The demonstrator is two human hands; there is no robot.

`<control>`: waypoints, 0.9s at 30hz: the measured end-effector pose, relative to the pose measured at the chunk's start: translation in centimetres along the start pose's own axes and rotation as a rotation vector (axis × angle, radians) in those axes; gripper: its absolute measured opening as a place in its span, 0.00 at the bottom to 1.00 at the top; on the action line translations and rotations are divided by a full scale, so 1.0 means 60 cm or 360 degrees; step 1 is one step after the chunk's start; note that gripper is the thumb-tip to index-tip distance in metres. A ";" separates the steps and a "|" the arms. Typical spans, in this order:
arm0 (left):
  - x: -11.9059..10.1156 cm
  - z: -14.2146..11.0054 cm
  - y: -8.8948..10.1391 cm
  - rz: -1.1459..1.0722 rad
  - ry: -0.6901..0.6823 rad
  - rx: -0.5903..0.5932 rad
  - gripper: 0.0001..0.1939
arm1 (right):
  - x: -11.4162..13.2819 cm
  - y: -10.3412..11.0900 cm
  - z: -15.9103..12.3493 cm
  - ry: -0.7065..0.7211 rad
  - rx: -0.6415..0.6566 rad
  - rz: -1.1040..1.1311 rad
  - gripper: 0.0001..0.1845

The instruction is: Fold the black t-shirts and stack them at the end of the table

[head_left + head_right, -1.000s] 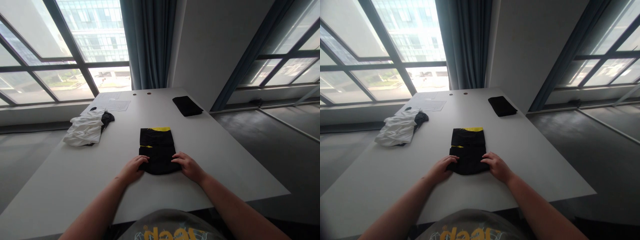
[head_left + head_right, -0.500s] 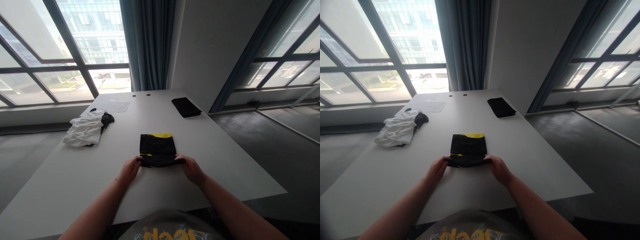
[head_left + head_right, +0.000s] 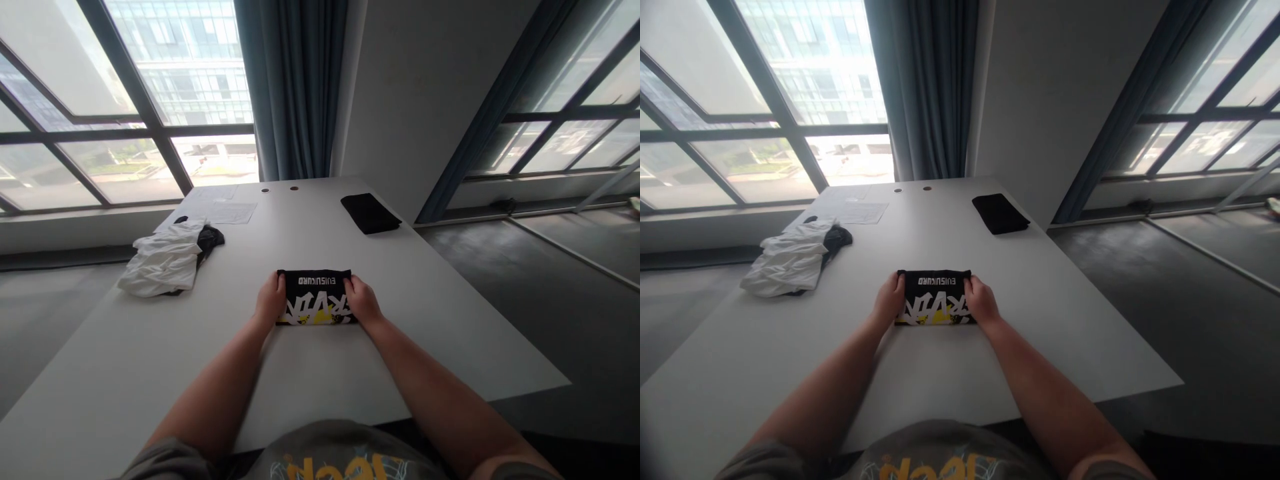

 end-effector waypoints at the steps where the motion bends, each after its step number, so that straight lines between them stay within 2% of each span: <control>1: 0.002 0.012 -0.010 0.0108 0.0053 0.0065 0.17 | -0.002 -0.008 0.011 -0.0026 0.0058 -0.0152 0.16; 4: 0.013 0.027 -0.033 0.0342 0.0146 0.0193 0.19 | -0.007 -0.026 0.028 -0.0086 0.0167 -0.0464 0.12; 6: 0.022 0.029 -0.038 0.0445 0.0179 0.0199 0.20 | -0.012 -0.030 0.031 -0.0125 0.0171 -0.0539 0.12; 10: 0.044 0.034 -0.025 0.0572 0.0264 0.0171 0.18 | -0.025 -0.028 0.032 -0.0165 0.0142 -0.0562 0.17; 12: 0.046 0.038 -0.011 0.0547 0.0243 0.0115 0.14 | -0.026 -0.021 0.034 -0.0112 0.0102 -0.0520 0.19; 14: 0.026 0.035 0.003 0.0485 0.0057 -0.0028 0.12 | -0.012 -0.011 0.032 0.0046 0.0007 -0.0491 0.18; 16: -0.015 0.022 0.007 0.0416 -0.0274 -0.0166 0.13 | 0.015 -0.003 0.024 0.0266 -0.0100 -0.0485 0.15; 18: -0.059 0.001 -0.012 0.0385 -0.0618 -0.0166 0.16 | 0.047 -0.009 0.010 0.0464 -0.0114 -0.0484 0.15; 20: -0.086 -0.013 -0.050 0.0416 -0.0842 -0.0016 0.19 | 0.071 -0.032 -0.001 0.0575 0.0002 -0.0498 0.17; 22: -0.091 -0.012 -0.089 0.0468 -0.0896 0.0192 0.21 | 0.078 -0.062 -0.007 0.0555 0.0167 -0.0548 0.22; 24: -0.080 0.000 -0.112 0.0497 -0.0844 0.0338 0.23 | 0.066 -0.087 -0.005 0.0435 0.0297 -0.0598 0.28; 27: -0.061 0.023 -0.111 0.0488 -0.0792 0.0352 0.23 | 0.042 -0.106 0.003 0.0298 0.0403 -0.0627 0.34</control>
Point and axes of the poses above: each hand's wrist, its own z-axis towards the middle knuckle, its own y-axis out of the back of the hand, x = y × z, the point moved 8 cm from there along z, towards the middle knuckle, and after that the axes turned 5 degrees about x, right-handed, at the moved point
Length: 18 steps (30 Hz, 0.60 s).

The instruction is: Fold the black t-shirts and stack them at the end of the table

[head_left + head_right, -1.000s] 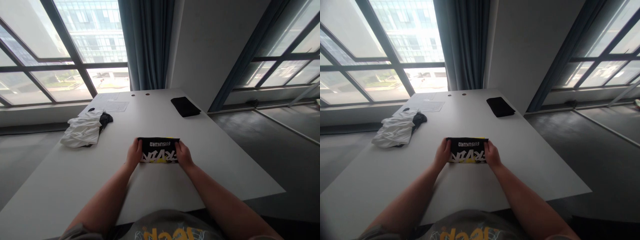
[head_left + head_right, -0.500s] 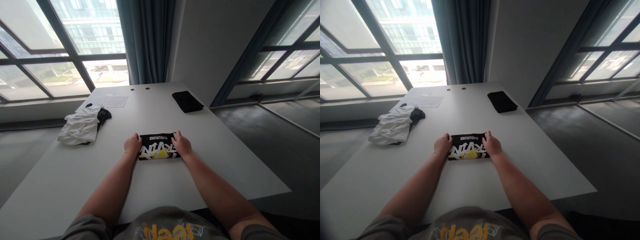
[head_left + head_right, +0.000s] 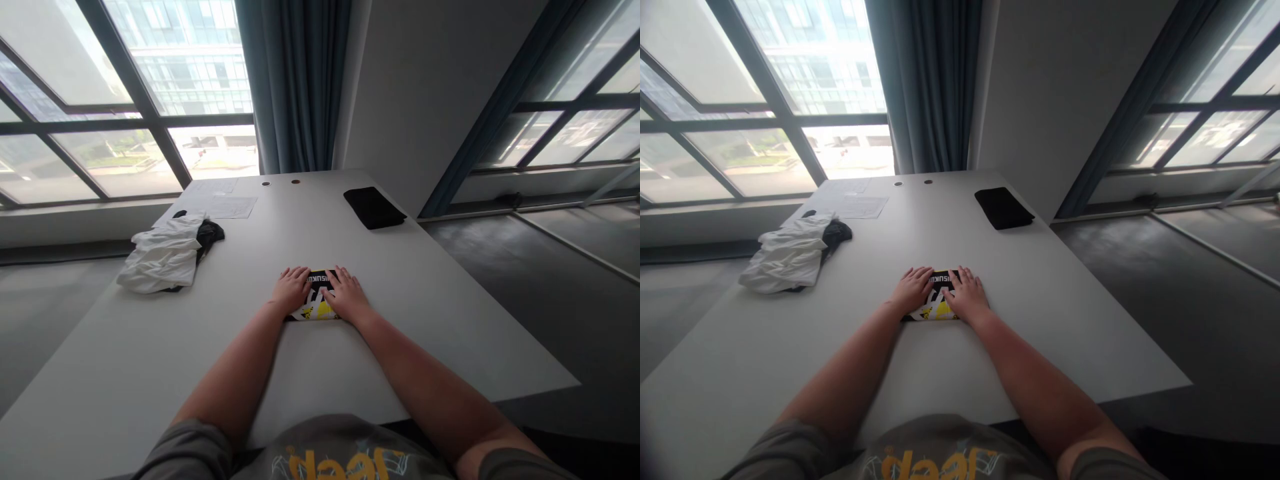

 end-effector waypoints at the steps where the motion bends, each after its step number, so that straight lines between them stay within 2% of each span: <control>1: 0.008 0.002 0.004 -0.0006 0.0004 -0.0021 0.22 | -0.006 -0.004 0.003 -0.0015 0.0018 0.0004 0.35; 6: 0.045 0.000 0.018 -0.0077 0.0088 -0.0038 0.21 | -0.036 0.000 0.012 -0.0087 -0.0019 0.0080 0.34; 10: 0.051 -0.012 0.032 -0.0069 0.0083 -0.0023 0.19 | -0.042 0.022 0.011 0.0139 -0.0115 0.0228 0.26; 13: 0.033 -0.027 0.038 0.0058 0.0079 0.0054 0.15 | -0.036 0.037 0.000 0.0357 -0.0163 0.0346 0.19; 18: -0.032 -0.044 0.033 0.0169 -0.0026 0.0089 0.15 | -0.006 0.042 -0.018 0.0629 -0.0115 0.0455 0.15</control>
Point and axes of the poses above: each hand's wrist, its own z-axis towards the middle knuckle, its own y-axis out of the back of the hand, x = y × z, the point moved 8 cm from there along z, towards the middle knuckle, and after that the axes turned 5 degrees about x, right-handed, at the moved point
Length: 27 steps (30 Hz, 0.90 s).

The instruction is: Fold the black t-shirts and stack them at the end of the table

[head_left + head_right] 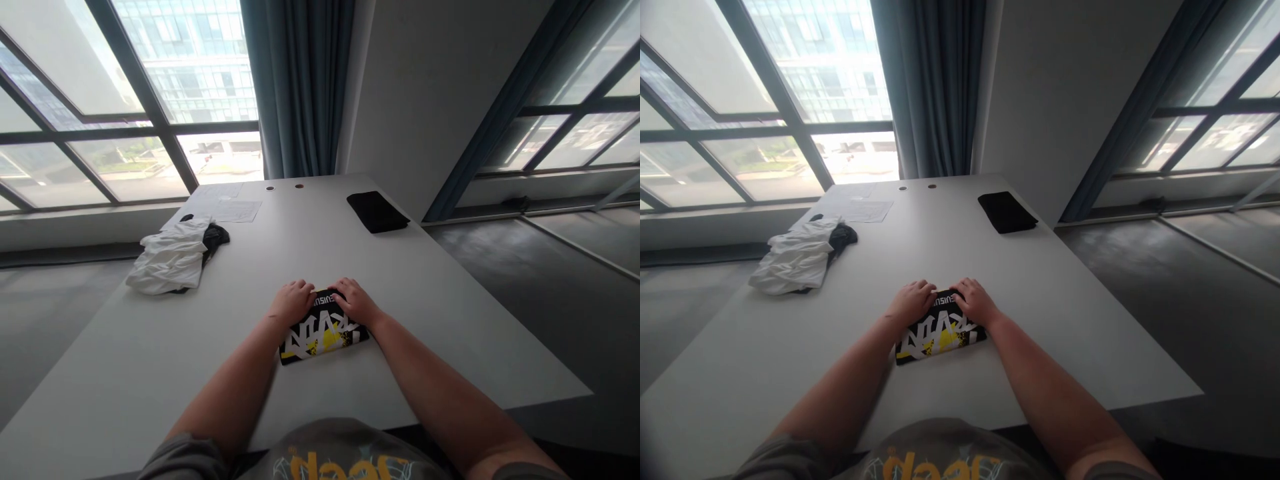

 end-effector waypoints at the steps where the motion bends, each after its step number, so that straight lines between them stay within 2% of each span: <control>1: -0.010 0.000 -0.003 -0.0010 -0.0029 0.0005 0.16 | 0.006 -0.001 0.000 0.0038 0.0005 0.0021 0.14; 5: -0.023 0.008 -0.016 -0.0079 -0.0107 0.0074 0.14 | 0.020 0.004 0.001 0.0103 -0.0049 0.0105 0.14; 11: -0.029 0.004 -0.007 -0.0189 -0.0330 0.0048 0.12 | 0.013 0.021 -0.004 0.0062 -0.0232 0.0529 0.08; 14: -0.023 0.001 -0.009 -0.0236 -0.0230 0.0110 0.14 | -0.003 0.024 -0.008 -0.0059 -0.0309 0.0723 0.07; 18: -0.016 0.002 -0.017 -0.0235 -0.0079 0.0169 0.16 | -0.037 0.005 -0.012 -0.0337 -0.0252 0.1100 0.15; 22: -0.006 0.008 -0.025 -0.0214 0.0062 0.0189 0.17 | -0.045 -0.013 -0.006 -0.0369 -0.0062 0.1307 0.23; 27: 0.010 0.013 -0.033 -0.0184 0.0215 0.0197 0.17 | -0.052 -0.020 0.000 -0.0425 -0.0032 0.1352 0.24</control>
Point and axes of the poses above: each hand's wrist, its own z-axis towards the middle knuckle, its own y-axis out of the back of the hand, x = y × z, the point moved 8 cm from there along z, towards the middle knuckle, and after that the axes turned 5 degrees about x, right-handed, at the moved point
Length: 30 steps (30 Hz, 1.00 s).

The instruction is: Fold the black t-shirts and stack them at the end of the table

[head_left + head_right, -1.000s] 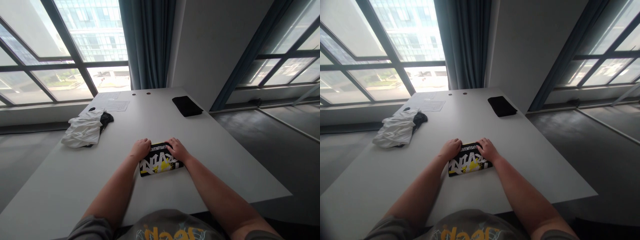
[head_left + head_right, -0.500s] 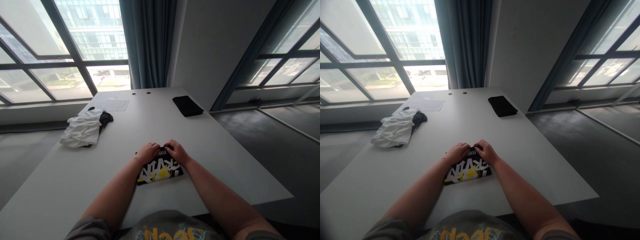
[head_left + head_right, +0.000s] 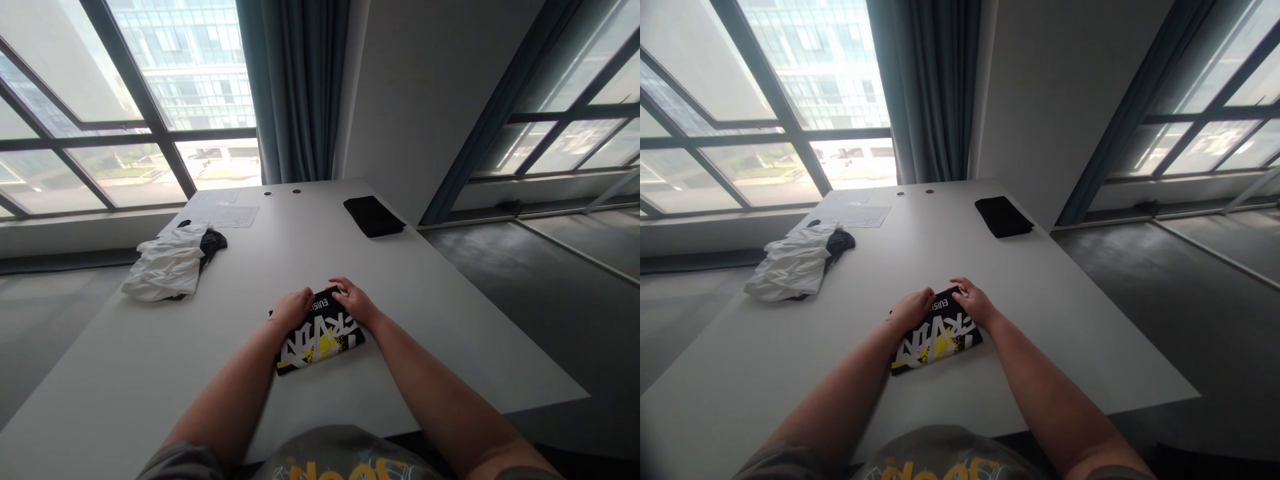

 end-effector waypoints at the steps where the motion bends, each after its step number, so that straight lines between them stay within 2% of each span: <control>1: 0.004 0.001 0.000 0.0006 0.0031 -0.0003 0.17 | -0.002 -0.001 0.001 -0.0010 0.0004 0.0010 0.24; 8: 0.018 0.000 0.002 0.0013 0.0160 -0.0025 0.19 | -0.009 0.003 0.001 -0.0011 -0.0057 -0.0037 0.24; 17: 0.020 -0.005 0.008 -0.0005 0.0196 -0.0064 0.17 | 0.004 0.006 0.000 0.0020 -0.0072 -0.0074 0.21; 20: 0.022 -0.006 0.010 -0.0024 0.0209 -0.0065 0.17 | 0.005 0.004 -0.003 0.0041 -0.0053 -0.0039 0.22; 25: 0.025 -0.006 0.012 -0.0067 0.0193 -0.0047 0.18 | -0.009 0.010 -0.007 -0.0005 -0.0143 0.0078 0.25; 30: 0.019 -0.009 0.019 -0.0110 0.0086 -0.0104 0.16 | -0.016 0.000 -0.002 0.0009 -0.0008 0.0338 0.27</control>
Point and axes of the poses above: each hand's wrist, its own z-axis towards the middle knuckle, its own y-axis out of the back of the hand, x = y × z, the point moved 8 cm from there along z, towards the middle knuckle, and after that the axes turned 5 degrees about x, right-handed, at the moved point
